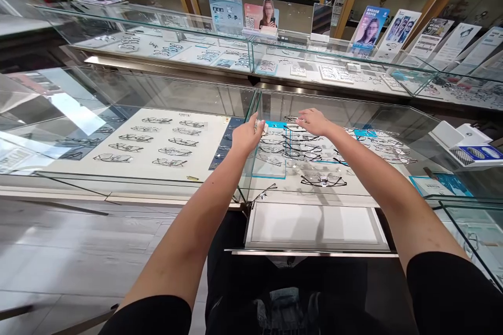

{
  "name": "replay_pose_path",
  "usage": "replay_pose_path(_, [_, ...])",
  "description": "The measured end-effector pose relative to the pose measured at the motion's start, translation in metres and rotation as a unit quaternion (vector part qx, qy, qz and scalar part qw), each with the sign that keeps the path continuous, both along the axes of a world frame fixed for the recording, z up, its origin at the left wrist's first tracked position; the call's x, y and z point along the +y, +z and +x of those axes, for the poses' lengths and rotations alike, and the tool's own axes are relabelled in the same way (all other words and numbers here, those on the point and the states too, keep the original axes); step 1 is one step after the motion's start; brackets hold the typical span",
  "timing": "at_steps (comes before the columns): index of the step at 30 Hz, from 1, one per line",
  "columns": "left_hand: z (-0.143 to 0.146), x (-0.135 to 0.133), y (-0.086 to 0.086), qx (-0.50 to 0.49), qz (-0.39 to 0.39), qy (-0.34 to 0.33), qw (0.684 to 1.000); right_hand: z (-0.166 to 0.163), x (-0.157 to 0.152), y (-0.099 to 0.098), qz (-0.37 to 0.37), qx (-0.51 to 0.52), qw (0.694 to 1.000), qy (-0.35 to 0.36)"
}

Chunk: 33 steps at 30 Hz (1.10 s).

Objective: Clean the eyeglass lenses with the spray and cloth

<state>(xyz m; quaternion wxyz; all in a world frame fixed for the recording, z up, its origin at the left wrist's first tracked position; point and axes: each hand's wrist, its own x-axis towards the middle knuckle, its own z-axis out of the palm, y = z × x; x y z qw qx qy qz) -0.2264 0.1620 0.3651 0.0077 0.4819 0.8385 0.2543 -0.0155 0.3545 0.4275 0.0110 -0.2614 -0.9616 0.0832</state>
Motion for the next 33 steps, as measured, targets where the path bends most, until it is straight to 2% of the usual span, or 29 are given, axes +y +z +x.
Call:
replay_pose_path(2, [-0.001,0.001,-0.001,-0.003,-0.002,-0.001,1.0,0.009,-0.032,0.019,-0.002,0.078,0.997,-0.003])
replay_pose_path(5, [-0.001,0.002,-0.003,0.0,0.004,-0.001,1.0,0.035,-0.11,0.054,-0.051,0.213,0.975,0.04])
replay_pose_path(7, [-0.001,0.002,-0.003,-0.001,0.011,-0.001,1.0,0.057,-0.17,0.068,-0.096,0.173,0.975,0.102])
replay_pose_path(9, [0.001,0.002,-0.004,0.002,0.024,-0.006,1.0,0.075,-0.22,0.064,-0.151,0.063,0.97,0.18])
replay_pose_path(10, [0.001,0.002,-0.005,0.008,0.032,-0.011,0.999,0.081,-0.238,0.054,-0.178,0.001,0.958,0.225])
replay_pose_path(12, [0.002,0.003,-0.007,0.026,0.049,-0.022,0.998,0.086,-0.257,0.018,-0.199,-0.092,0.94,0.261])
replay_pose_path(15, [0.002,0.006,-0.01,0.042,0.053,-0.037,0.997,0.078,-0.252,-0.055,-0.199,-0.185,0.931,0.244])
replay_pose_path(17, [0.002,0.008,-0.013,0.044,0.044,-0.041,0.997,0.069,-0.236,-0.097,-0.192,-0.194,0.936,0.223])
replay_pose_path(20, [0.0,0.011,-0.014,0.048,0.036,-0.042,0.997,0.055,-0.212,-0.136,-0.154,-0.164,0.953,0.202])
replay_pose_path(23, [0.001,0.011,-0.013,0.047,0.031,-0.038,0.998,0.044,-0.195,-0.155,-0.106,-0.114,0.968,0.195])
replay_pose_path(26, [0.002,0.011,-0.012,0.041,0.028,-0.037,0.998,0.034,-0.187,-0.167,-0.078,-0.091,0.969,0.217])
replay_pose_path(30, [0.003,0.009,-0.011,0.035,0.028,-0.036,0.998,0.025,-0.189,-0.18,-0.062,-0.088,0.96,0.26])
replay_pose_path(33, [0.003,0.009,-0.011,0.036,0.031,-0.035,0.998,0.019,-0.196,-0.184,-0.044,-0.087,0.959,0.266])
